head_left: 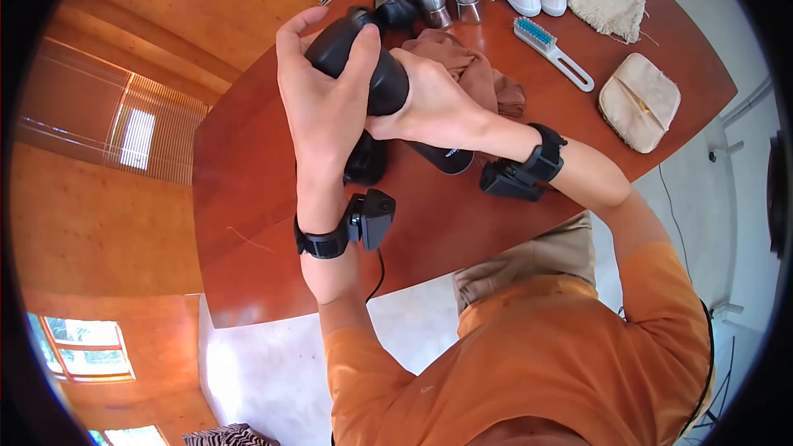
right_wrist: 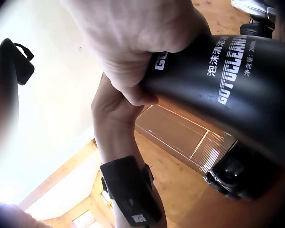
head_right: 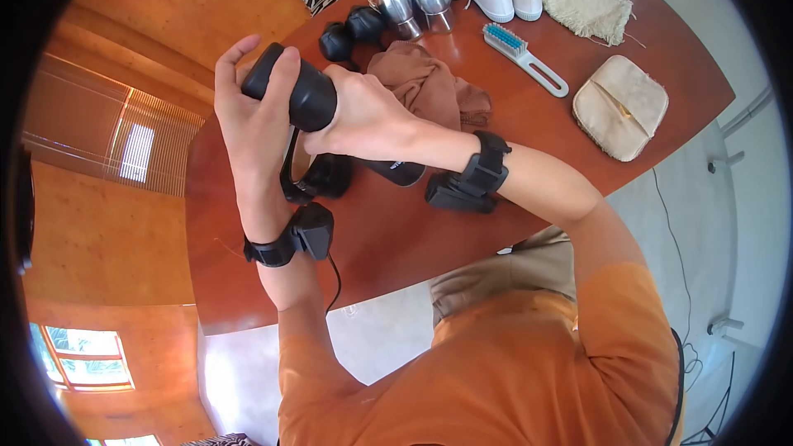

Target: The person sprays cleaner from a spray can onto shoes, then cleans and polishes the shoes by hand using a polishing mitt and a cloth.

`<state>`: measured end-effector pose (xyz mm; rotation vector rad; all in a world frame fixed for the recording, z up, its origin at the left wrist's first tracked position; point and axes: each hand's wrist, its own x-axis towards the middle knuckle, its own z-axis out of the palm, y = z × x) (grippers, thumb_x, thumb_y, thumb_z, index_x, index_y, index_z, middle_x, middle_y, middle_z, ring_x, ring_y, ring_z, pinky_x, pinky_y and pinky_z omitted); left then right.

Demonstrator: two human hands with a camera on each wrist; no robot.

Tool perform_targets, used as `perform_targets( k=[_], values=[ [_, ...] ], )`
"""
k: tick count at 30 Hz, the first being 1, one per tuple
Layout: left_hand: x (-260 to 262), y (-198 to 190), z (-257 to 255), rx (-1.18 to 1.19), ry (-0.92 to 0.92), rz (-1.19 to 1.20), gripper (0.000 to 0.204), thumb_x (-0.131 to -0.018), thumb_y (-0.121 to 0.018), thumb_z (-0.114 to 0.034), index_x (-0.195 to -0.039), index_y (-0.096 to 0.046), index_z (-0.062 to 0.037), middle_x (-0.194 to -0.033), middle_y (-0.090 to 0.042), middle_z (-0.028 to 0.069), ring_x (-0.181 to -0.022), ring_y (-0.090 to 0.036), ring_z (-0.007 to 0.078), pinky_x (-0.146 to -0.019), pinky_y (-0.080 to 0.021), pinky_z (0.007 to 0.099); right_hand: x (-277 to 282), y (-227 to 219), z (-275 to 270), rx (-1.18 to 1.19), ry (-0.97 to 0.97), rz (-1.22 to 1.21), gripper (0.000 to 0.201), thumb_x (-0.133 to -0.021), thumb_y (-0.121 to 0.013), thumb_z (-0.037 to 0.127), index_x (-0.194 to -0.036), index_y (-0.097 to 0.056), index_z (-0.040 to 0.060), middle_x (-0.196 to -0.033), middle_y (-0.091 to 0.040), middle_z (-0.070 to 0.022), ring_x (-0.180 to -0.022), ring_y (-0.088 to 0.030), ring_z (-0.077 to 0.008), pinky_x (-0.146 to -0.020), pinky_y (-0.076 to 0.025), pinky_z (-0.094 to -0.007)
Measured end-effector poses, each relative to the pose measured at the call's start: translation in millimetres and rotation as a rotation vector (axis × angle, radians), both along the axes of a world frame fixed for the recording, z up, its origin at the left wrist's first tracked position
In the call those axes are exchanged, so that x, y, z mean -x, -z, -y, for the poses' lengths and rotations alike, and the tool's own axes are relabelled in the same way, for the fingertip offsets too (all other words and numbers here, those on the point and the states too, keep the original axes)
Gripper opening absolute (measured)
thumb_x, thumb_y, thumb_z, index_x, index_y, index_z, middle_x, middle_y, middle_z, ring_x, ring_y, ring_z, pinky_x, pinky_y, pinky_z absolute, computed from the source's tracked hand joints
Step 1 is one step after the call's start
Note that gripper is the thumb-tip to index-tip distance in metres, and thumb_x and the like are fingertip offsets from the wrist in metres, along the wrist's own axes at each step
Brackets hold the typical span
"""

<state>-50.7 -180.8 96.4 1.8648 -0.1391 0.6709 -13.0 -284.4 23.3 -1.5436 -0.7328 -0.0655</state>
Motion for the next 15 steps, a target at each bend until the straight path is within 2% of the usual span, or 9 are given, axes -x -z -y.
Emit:
perform_targets(
  k=[2,3,4,5,6,7,8,11,15],
  values=[
    [-6,5,-4,-0.145,-0.107,-0.015,0.048,-0.075,-0.069,-0.018,-0.11,-0.044,0.0017,-0.087,-0.059,0.0113,-0.073,-0.059,0.0176,-0.068,-0.049,0.0293,1,-3,3,0.071,0.015,-0.054,0.047,-0.059,-0.07,0.021,-0.093,-0.05,-0.0053,-0.074,-0.062,-0.0154,-0.069,-0.063,-0.0251,-0.063,-0.049,-0.0325],
    [-14,7,-10,-0.405,-0.247,0.252,0.048,-0.075,-0.07,-0.02,-0.109,-0.044,0.0024,-0.086,-0.058,0.0114,-0.071,-0.058,0.0178,-0.067,-0.048,0.0295,4,-5,4,0.139,0.026,-0.112,0.049,-0.059,-0.07,0.022,-0.094,-0.05,-0.0053,-0.075,-0.062,-0.0176,-0.07,-0.064,-0.0287,-0.064,-0.049,-0.0344],
    [-19,0,-15,-0.66,-0.388,0.528,0.049,-0.074,-0.07,-0.021,-0.107,-0.043,0.003,-0.086,-0.057,0.0114,-0.069,-0.057,0.018,-0.066,-0.048,0.0297,5,1,0,0.29,0.16,0.07,0.048,-0.06,-0.069,0.024,-0.093,-0.05,-0.0046,-0.075,-0.062,-0.0197,-0.071,-0.063,-0.0337,-0.066,-0.049,-0.0381],
    [-18,-13,-25,-0.248,-0.49,0.354,0.046,-0.076,-0.069,-0.022,-0.105,-0.043,0.0029,-0.083,-0.056,0.0114,-0.069,-0.055,0.0157,-0.067,-0.047,0.0274,7,11,4,0.372,0.129,0.064,0.048,-0.06,-0.07,0.024,-0.093,-0.05,-0.0043,-0.075,-0.061,-0.0204,-0.072,-0.062,-0.0354,-0.066,-0.049,-0.0392],
    [-4,-37,-31,-0.066,-0.45,0.263,0.045,-0.078,-0.069,-0.022,-0.106,-0.044,0.0019,-0.084,-0.056,0.0112,-0.072,-0.055,0.0135,-0.067,-0.046,0.0249,11,19,10,0.454,0.098,0.052,0.048,-0.06,-0.07,0.024,-0.093,-0.05,-0.0041,-0.075,-0.061,-0.0211,-0.073,-0.061,-0.0372,-0.067,-0.049,-0.0404],
    [3,-49,-33,-0.006,-0.387,0.279,0.045,-0.078,-0.069,-0.022,-0.107,-0.044,0.0014,-0.085,-0.056,0.0113,-0.074,-0.055,0.0127,-0.067,-0.046,0.024,10,14,14,0.363,0.103,-0.044,0.043,-0.062,-0.072,0.018,-0.094,-0.051,-0.0026,-0.083,-0.061,-0.0163,-0.075,-0.061,-0.0255,-0.07,-0.048,-0.0346],
    [8,-54,-35,0.055,-0.329,0.284,0.045,-0.079,-0.069,-0.022,-0.108,-0.044,0.0009,-0.086,-0.056,0.0114,-0.076,-0.056,0.0119,-0.068,-0.046,0.0232,4,7,15,0.369,0.102,-0.032,0.043,-0.062,-0.072,0.018,-0.094,-0.051,-0.0026,-0.083,-0.061,-0.0163,-0.075,-0.061,-0.0255,-0.07,-0.048,-0.0346],
    [8,-47,-44,0.042,-0.363,0.257,0.038,-0.082,-0.066,-0.02,-0.107,-0.048,0.0007,-0.09,-0.056,0.009,-0.078,-0.056,0.0117,-0.066,-0.046,0.0235,7,-14,15,0.206,0.03,-0.054,0.049,-0.06,-0.074,0.018,-0.098,-0.052,-0.0031,-0.086,-0.059,-0.0131,-0.078,-0.058,-0.0205,-0.073,-0.046,-0.0321],
    [15,-39,-62,0.1,-0.366,0.21,0.034,-0.082,-0.065,-0.018,-0.105,-0.05,0.0013,-0.091,-0.056,0.0097,-0.081,-0.057,0.0128,-0.07,-0.047,0.0246,10,-22,18,0.149,0.02,-0.041,0.053,-0.06,-0.074,0.018,-0.104,-0.052,-0.0023,-0.092,-0.055,-0.0097,-0.085,-0.055,-0.0186,-0.077,-0.045,-0.0302]
  ],
)
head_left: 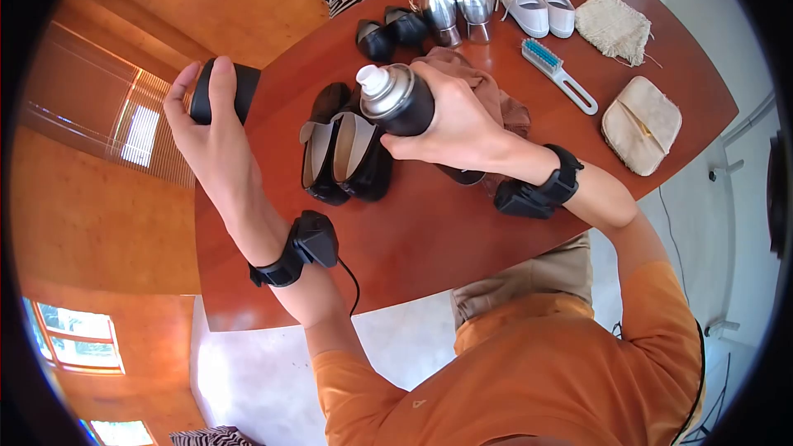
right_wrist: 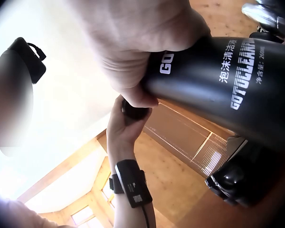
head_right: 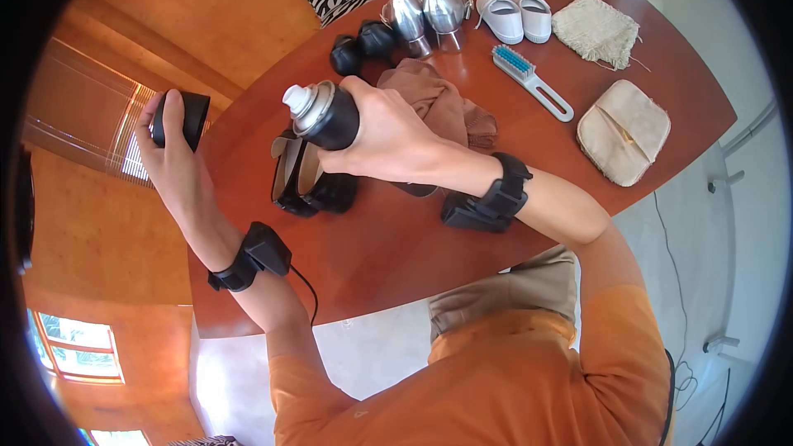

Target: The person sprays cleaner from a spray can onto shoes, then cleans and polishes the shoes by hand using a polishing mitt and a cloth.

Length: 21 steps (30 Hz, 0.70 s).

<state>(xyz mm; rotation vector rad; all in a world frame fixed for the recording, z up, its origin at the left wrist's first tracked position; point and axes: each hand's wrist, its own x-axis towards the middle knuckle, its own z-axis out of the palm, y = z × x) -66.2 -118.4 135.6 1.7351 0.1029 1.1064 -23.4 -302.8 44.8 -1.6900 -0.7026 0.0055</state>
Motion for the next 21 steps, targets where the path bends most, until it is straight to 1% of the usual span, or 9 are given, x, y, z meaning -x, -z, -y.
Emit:
perform_targets(
  k=[3,5,7,8,12,14,15,19,21],
  values=[
    [9,9,-6,0.041,-0.001,0.003,0.031,-0.084,-0.062,-0.014,-0.107,-0.049,0.0026,-0.093,-0.057,0.0114,-0.086,-0.06,0.0181,-0.074,-0.049,0.026,-3,8,-1,-0.109,0.04,0.19,0.049,-0.06,-0.073,0.021,-0.096,-0.05,-0.003,-0.081,-0.061,-0.0142,-0.075,-0.06,-0.0234,-0.069,-0.047,-0.0329],
    [13,14,-10,0.121,0.171,0.014,0.029,-0.086,-0.058,-0.011,-0.108,-0.05,0.0044,-0.095,-0.057,0.013,-0.089,-0.061,0.0241,-0.074,-0.051,0.029,-5,5,8,-0.042,0.034,0.099,0.06,-0.058,-0.079,0.026,-0.103,-0.05,-0.0018,-0.089,-0.06,-0.0126,-0.084,-0.059,-0.0214,-0.076,-0.045,-0.0316],
    [16,23,-16,0.158,0.217,0.005,0.028,-0.086,-0.056,-0.011,-0.108,-0.05,0.0055,-0.094,-0.057,0.0135,-0.089,-0.061,0.0263,-0.072,-0.052,0.0306,-14,12,7,-0.187,-0.081,0.02,0.073,-0.06,-0.079,0.036,-0.113,-0.047,-0.002,-0.1,-0.058,-0.0131,-0.095,-0.056,-0.0218,-0.085,-0.043,-0.0309],
    [18,28,-20,0.179,0.27,-0.006,0.028,-0.086,-0.055,-0.01,-0.108,-0.051,0.0066,-0.094,-0.057,0.014,-0.09,-0.062,0.0284,-0.071,-0.053,0.0322,-25,20,12,-0.044,0.014,0.116,0.083,-0.064,-0.075,0.047,-0.122,-0.042,-0.0022,-0.108,-0.056,-0.0135,-0.103,-0.053,-0.0218,-0.09,-0.04,-0.0306],
    [15,41,-35,0.171,0.198,-0.069,0.026,-0.086,-0.056,-0.011,-0.105,-0.054,0.0063,-0.094,-0.058,0.0121,-0.085,-0.063,0.0245,-0.069,-0.054,0.0321,-33,5,20,-0.183,-0.141,-0.316,0.076,-0.071,-0.071,0.038,-0.13,-0.037,0.0039,-0.113,-0.053,-0.0102,-0.103,-0.051,-0.0174,-0.087,-0.042,-0.0306],
    [15,42,-39,0.251,0.226,-0.055,0.025,-0.079,-0.065,-0.011,-0.099,-0.059,0.0023,-0.086,-0.058,0.0083,-0.075,-0.059,0.014,-0.071,-0.051,0.0263,-31,-3,20,-0.212,-0.135,-0.171,0.073,-0.075,-0.07,0.023,-0.134,-0.032,0.0058,-0.114,-0.051,-0.0098,-0.101,-0.051,-0.0158,-0.084,-0.044,-0.0294],
    [15,44,-42,0.258,0.223,-0.053,0.025,-0.079,-0.065,-0.011,-0.099,-0.059,0.0023,-0.086,-0.058,0.0083,-0.075,-0.059,0.014,-0.071,-0.051,0.0263,-32,-5,20,-0.163,-0.118,-0.065,0.072,-0.076,-0.069,0.018,-0.136,-0.03,0.0071,-0.115,-0.051,-0.0094,-0.101,-0.051,-0.0154,-0.083,-0.045,-0.0293],
    [12,53,-48,0.187,0.204,-0.081,0.026,-0.077,-0.066,-0.009,-0.102,-0.061,-0.0013,-0.09,-0.057,0.0063,-0.081,-0.056,0.0117,-0.072,-0.049,0.0239,-50,4,7,0.011,-0.114,0.218,0.068,-0.077,-0.068,0.016,-0.136,-0.033,0.0151,-0.111,-0.054,-0.0081,-0.096,-0.054,-0.0143,-0.083,-0.045,-0.0303],
    [15,56,-52,0.168,0.178,-0.086,0.027,-0.076,-0.066,-0.008,-0.102,-0.062,-0.0033,-0.093,-0.057,0.0054,-0.082,-0.055,0.0111,-0.072,-0.048,0.0235,-58,7,0,0.155,-0.134,0.154,0.062,-0.077,-0.067,0.022,-0.131,-0.036,0.0159,-0.103,-0.056,-0.0101,-0.091,-0.056,-0.0175,-0.079,-0.045,-0.0321]
  ],
)
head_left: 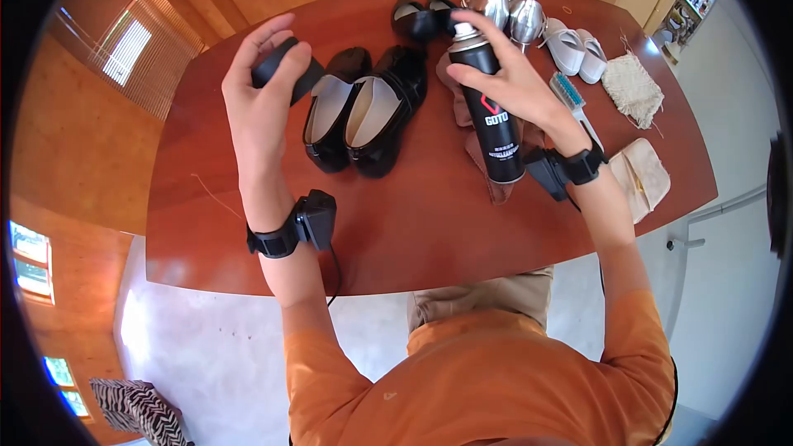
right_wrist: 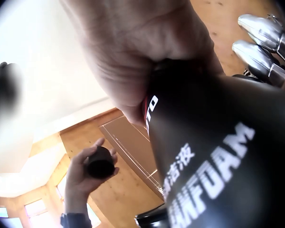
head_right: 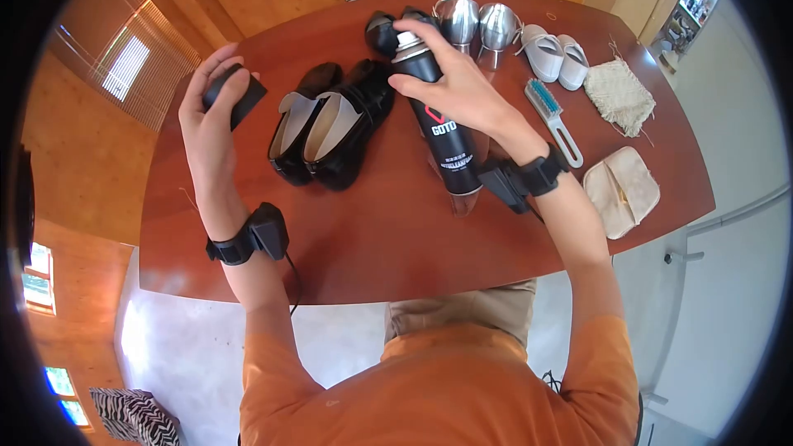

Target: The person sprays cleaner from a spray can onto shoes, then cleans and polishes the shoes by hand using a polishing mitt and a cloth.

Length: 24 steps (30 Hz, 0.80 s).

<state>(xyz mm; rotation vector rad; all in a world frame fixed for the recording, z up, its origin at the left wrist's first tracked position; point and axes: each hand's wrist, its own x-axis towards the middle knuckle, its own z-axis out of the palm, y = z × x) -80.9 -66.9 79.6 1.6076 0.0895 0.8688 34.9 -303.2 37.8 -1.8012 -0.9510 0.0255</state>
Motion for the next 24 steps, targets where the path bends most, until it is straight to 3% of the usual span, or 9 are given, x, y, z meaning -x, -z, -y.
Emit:
perform_targets(
  k=[3,7,10,11,13,24],
  values=[
    [5,7,-12,-0.325,0.03,-0.113,0.026,-0.072,-0.066,-0.005,-0.098,-0.066,-0.0072,-0.103,-0.055,0.0048,-0.081,-0.055,0.0116,-0.073,-0.046,0.0251,-18,11,-12,0.2,0.111,-0.075,0.057,-0.077,-0.064,0.03,-0.125,-0.036,0.0155,-0.096,-0.058,-0.0131,-0.087,-0.058,-0.024,-0.077,-0.045,-0.0357],
    [13,5,-17,-0.389,0.006,-0.183,0.026,-0.075,-0.064,-0.002,-0.101,-0.065,-0.0052,-0.096,-0.057,0.0001,-0.083,-0.052,0.0085,-0.075,-0.044,0.0224,-37,24,-26,0.322,0.09,0.026,0.057,-0.077,-0.062,0.034,-0.123,-0.035,0.0143,-0.091,-0.058,-0.0162,-0.084,-0.059,-0.0321,-0.075,-0.045,-0.0405],
    [16,2,-21,-0.299,-0.049,-0.167,0.026,-0.075,-0.065,-0.003,-0.101,-0.064,-0.005,-0.093,-0.057,0.0015,-0.081,-0.053,0.0087,-0.074,-0.045,0.0221,-49,32,-35,0.363,0.047,-0.024,0.057,-0.077,-0.061,0.035,-0.123,-0.035,0.0144,-0.09,-0.059,-0.0159,-0.084,-0.059,-0.0318,-0.075,-0.045,-0.0408],
    [17,1,-22,-0.297,-0.056,-0.165,0.026,-0.075,-0.065,-0.003,-0.101,-0.064,-0.005,-0.093,-0.057,0.0015,-0.081,-0.053,0.0087,-0.074,-0.045,0.0221,-52,34,-36,0.395,0.055,-0.011,0.055,-0.078,-0.063,0.029,-0.124,-0.035,0.0145,-0.089,-0.055,-0.0108,-0.081,-0.056,-0.0231,-0.072,-0.045,-0.0354],
    [18,-1,-24,-0.218,-0.075,-0.195,0.028,-0.071,-0.066,-0.005,-0.099,-0.066,-0.0064,-0.101,-0.055,0.0052,-0.083,-0.055,0.0127,-0.073,-0.048,0.026,-54,36,-41,0.423,0.056,-0.019,0.056,-0.078,-0.063,0.029,-0.124,-0.035,0.0142,-0.088,-0.054,-0.0109,-0.081,-0.055,-0.0228,-0.072,-0.045,-0.0355],
    [21,-5,-29,-0.188,-0.125,-0.2,0.029,-0.071,-0.067,-0.007,-0.1,-0.065,-0.0063,-0.1,-0.054,0.0055,-0.081,-0.055,0.0128,-0.072,-0.048,0.0261,-60,41,-52,0.485,0.058,-0.034,0.053,-0.078,-0.064,0.029,-0.121,-0.036,0.0158,-0.086,-0.054,-0.0095,-0.079,-0.055,-0.0212,-0.072,-0.045,-0.0352]
  ],
)
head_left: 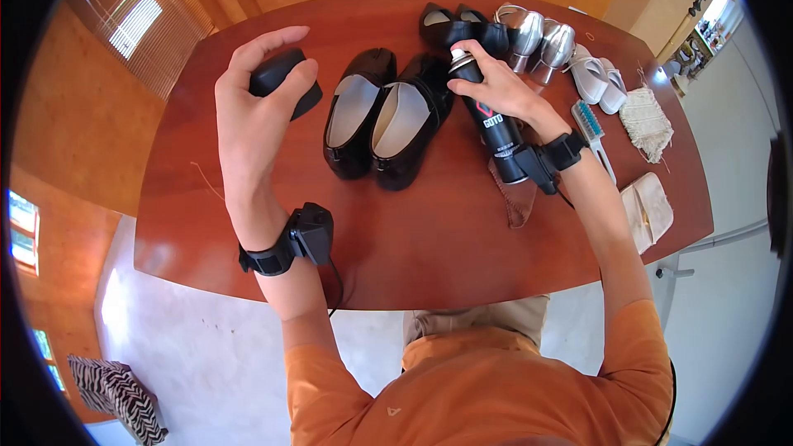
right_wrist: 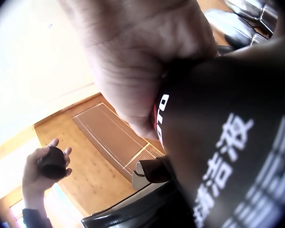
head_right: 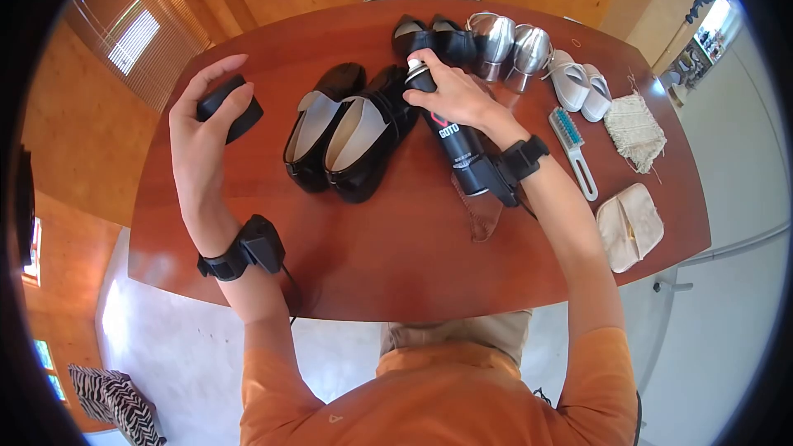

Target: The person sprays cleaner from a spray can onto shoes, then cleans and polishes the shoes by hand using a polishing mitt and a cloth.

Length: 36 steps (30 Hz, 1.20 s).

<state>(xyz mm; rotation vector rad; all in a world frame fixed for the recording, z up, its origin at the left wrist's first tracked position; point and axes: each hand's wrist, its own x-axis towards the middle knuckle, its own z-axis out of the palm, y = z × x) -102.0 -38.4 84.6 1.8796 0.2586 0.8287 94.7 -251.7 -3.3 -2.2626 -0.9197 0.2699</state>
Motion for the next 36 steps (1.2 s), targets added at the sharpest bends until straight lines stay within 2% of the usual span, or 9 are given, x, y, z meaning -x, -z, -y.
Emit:
perform_targets(
  k=[3,7,14,19,22,24,26,34,36],
  values=[
    [0,1,0,0.014,0.005,0.002,0.029,-0.071,-0.067,-0.007,-0.1,-0.065,-0.006,-0.1,-0.054,0.0054,-0.081,-0.056,0.013,-0.072,-0.048,0.0262,0,-1,2,-0.002,-0.006,0.026,0.055,-0.076,-0.06,0.039,-0.122,-0.038,0.0171,-0.089,-0.06,-0.0136,-0.084,-0.06,-0.03,-0.075,-0.046,-0.0395],
    [-1,1,-2,0.001,0.008,0.01,0.029,-0.071,-0.068,-0.009,-0.1,-0.065,-0.0056,-0.1,-0.054,0.0054,-0.081,-0.056,0.0131,-0.072,-0.048,0.0263,3,-4,1,-0.007,-0.017,0.027,0.055,-0.076,-0.061,0.037,-0.122,-0.037,0.0164,-0.089,-0.06,-0.0141,-0.083,-0.06,-0.0299,-0.075,-0.046,-0.039],
    [0,0,-1,0.009,0.0,0.006,0.03,-0.071,-0.068,-0.01,-0.101,-0.065,-0.0057,-0.1,-0.054,0.0053,-0.082,-0.056,0.013,-0.072,-0.048,0.0263,-9,-34,-28,-0.14,-0.18,0.138,0.05,-0.079,-0.063,0.03,-0.122,-0.039,0.0175,-0.096,-0.055,-0.0088,-0.085,-0.055,-0.0205,-0.075,-0.044,-0.0331],
    [0,0,-2,-0.001,0.013,0.016,0.03,-0.072,-0.067,-0.01,-0.101,-0.064,-0.0055,-0.1,-0.055,0.0059,-0.081,-0.056,0.0131,-0.072,-0.048,0.0262,-25,-55,-66,-0.051,-0.232,0.102,0.047,-0.078,-0.062,0.029,-0.118,-0.042,0.0167,-0.093,-0.055,-0.0076,-0.082,-0.056,-0.0169,-0.072,-0.045,-0.0319],
    [0,3,-6,-0.079,-0.008,0.032,0.029,-0.075,-0.066,-0.006,-0.104,-0.063,-0.0054,-0.08,-0.056,0.0016,-0.071,-0.053,0.007,-0.067,-0.045,0.0199,-32,-51,-84,-0.036,-0.265,0.114,0.047,-0.076,-0.062,0.029,-0.117,-0.042,0.0165,-0.092,-0.056,-0.0079,-0.083,-0.056,-0.0178,-0.073,-0.046,-0.0325],
    [0,3,-5,-0.081,-0.017,0.038,0.029,-0.075,-0.066,-0.006,-0.104,-0.063,-0.0053,-0.08,-0.056,0.0018,-0.07,-0.053,0.0072,-0.066,-0.045,0.02,-36,-47,-90,-0.046,-0.281,0.122,0.047,-0.076,-0.062,0.029,-0.116,-0.042,0.0162,-0.091,-0.056,-0.0079,-0.084,-0.057,-0.0186,-0.073,-0.045,-0.0322],
    [0,1,-6,0.007,-0.002,0.022,0.03,-0.071,-0.067,-0.01,-0.1,-0.064,-0.0055,-0.102,-0.053,0.0074,-0.081,-0.056,0.0136,-0.072,-0.047,0.026,-39,-46,-96,0.001,-0.311,0.09,0.047,-0.076,-0.062,0.029,-0.116,-0.042,0.0158,-0.092,-0.056,-0.0079,-0.085,-0.057,-0.0195,-0.074,-0.045,-0.0318],
    [1,2,-9,-0.018,-0.014,0.039,0.031,-0.071,-0.067,-0.01,-0.101,-0.064,-0.0052,-0.103,-0.053,0.0082,-0.079,-0.057,0.014,-0.072,-0.048,0.0262,-34,-53,-103,0.013,-0.356,0.104,0.048,-0.075,-0.063,0.029,-0.116,-0.042,0.015,-0.094,-0.056,-0.0086,-0.084,-0.057,-0.0205,-0.074,-0.045,-0.0322],
    [2,1,-7,-0.048,-0.013,0.065,0.031,-0.075,-0.065,-0.004,-0.105,-0.062,-0.0033,-0.086,-0.056,0.0026,-0.073,-0.054,0.0081,-0.067,-0.046,0.0217,-33,-52,-102,-0.007,-0.361,0.104,0.047,-0.076,-0.063,0.028,-0.116,-0.042,0.0145,-0.094,-0.055,-0.0079,-0.084,-0.056,-0.0189,-0.073,-0.045,-0.0313]
  ],
)
